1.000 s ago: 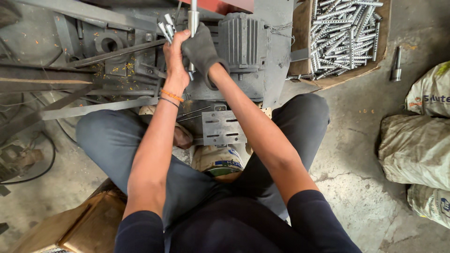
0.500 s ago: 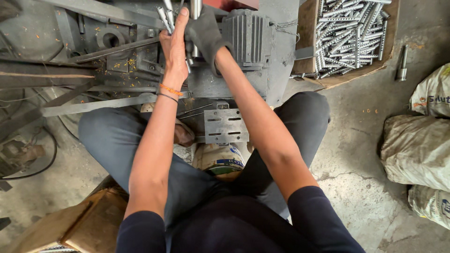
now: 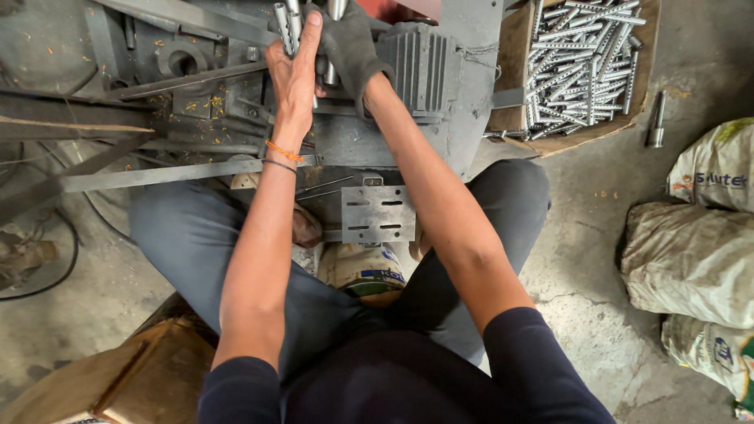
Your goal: The person sits on the floor in front of a bench grinding machine, puts on a work glove, and holds perforated metal tube parts against the spinning grinding tool to smooth their ends. They finish one tube at a time and set completed tubes aside, repeating the process across the episode.
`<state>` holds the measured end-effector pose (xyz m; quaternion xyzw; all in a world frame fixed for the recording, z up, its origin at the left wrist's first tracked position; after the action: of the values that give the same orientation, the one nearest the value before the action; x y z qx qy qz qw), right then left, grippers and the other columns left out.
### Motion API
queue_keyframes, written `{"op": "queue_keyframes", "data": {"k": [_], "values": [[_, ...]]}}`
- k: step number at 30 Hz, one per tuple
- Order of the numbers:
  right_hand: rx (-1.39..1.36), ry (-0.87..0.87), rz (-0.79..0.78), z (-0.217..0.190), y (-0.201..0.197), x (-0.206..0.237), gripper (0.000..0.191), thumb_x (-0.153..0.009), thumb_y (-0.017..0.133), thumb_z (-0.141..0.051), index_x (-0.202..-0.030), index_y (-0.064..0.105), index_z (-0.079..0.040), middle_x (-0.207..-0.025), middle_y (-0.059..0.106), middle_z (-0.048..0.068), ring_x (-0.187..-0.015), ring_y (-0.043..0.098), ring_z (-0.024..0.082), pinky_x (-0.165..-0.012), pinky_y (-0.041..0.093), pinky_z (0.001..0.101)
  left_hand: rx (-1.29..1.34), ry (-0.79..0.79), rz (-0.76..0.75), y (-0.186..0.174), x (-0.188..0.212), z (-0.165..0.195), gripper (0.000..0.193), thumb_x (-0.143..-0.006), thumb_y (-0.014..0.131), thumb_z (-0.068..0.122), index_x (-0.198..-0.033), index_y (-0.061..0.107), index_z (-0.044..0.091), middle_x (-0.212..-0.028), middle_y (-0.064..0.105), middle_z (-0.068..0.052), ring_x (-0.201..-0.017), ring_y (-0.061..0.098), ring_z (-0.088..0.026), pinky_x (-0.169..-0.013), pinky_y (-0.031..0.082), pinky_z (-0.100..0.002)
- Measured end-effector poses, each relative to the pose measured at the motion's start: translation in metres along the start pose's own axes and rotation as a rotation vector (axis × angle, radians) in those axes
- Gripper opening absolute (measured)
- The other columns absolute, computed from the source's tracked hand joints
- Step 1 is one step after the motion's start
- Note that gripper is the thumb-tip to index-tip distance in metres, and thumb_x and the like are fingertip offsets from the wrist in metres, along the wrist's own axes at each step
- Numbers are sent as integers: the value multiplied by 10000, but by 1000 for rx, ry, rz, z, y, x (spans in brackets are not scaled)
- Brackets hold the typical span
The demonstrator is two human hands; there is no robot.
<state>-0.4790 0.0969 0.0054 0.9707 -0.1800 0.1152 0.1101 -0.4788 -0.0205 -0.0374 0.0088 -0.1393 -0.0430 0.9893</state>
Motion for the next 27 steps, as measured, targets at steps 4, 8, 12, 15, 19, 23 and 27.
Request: {"op": "queue_keyframes", "data": {"k": [4,8,12,15,19,23,27], "values": [[-47,-26,-16,5,1,-4,256,-956,713,-221,-853,647,5,-661,681,66,-504,615,140,-430,518,334,-13,-12,-91,-3,1,-3,753,-892,739,686,-927,490,-24,-738,430,-67,-504,477,-111,-425,450,-279],[-54,-124,-23,2,3,-8,250,-982,713,-195,-851,670,14,-707,676,58,-575,592,125,-484,521,338,-19,-16,-13,-3,0,2,720,-823,758,679,-994,527,20,-804,482,-30,-484,503,-87,-390,476,-268],[-226,78,-75,5,-1,-4,206,-921,645,-247,-832,647,-61,-652,649,43,-487,586,150,-396,464,324,-50,-4,0,-3,8,11,746,-829,773,654,-1076,531,-7,-815,516,-21,-475,518,-76,-385,484,-261],[-259,87,-133,1,-1,-4,247,-933,639,-275,-830,643,-50,-674,641,46,-522,600,144,-422,478,320,-9,19,-17,-1,14,18,685,-835,793,589,-1126,633,-10,-771,566,-3,-452,485,-67,-381,451,-256],[-197,45,-236,3,-4,-3,366,-988,615,-327,-831,670,-1,-689,649,56,-518,562,124,-439,430,294,-18,36,-34,-3,21,29,570,-868,843,475,-1155,704,2,-647,508,39,-440,444,-58,-377,408,-258],[-231,14,-316,7,-7,-3,331,-972,597,-307,-862,669,-4,-678,618,47,-496,503,111,-426,372,287,-14,67,-82,-2,26,34,580,-880,839,430,-1264,714,15,-607,459,68,-447,406,-46,-377,394,-253],[-243,24,-272,10,-9,-5,348,-960,586,-302,-859,695,12,-656,638,62,-492,544,131,-441,415,300,-20,93,-97,0,27,35,568,-901,841,386,-1305,707,10,-621,468,67,-461,407,-45,-383,396,-256]]}}
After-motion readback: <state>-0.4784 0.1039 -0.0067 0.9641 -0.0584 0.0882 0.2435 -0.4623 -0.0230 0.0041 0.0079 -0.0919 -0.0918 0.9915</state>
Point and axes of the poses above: each hand's wrist, its own x-axis away from the middle knuckle, its own y-axis out of the palm, z = x × y, the point moved 3 cm from there along -x, towards the middle knuckle
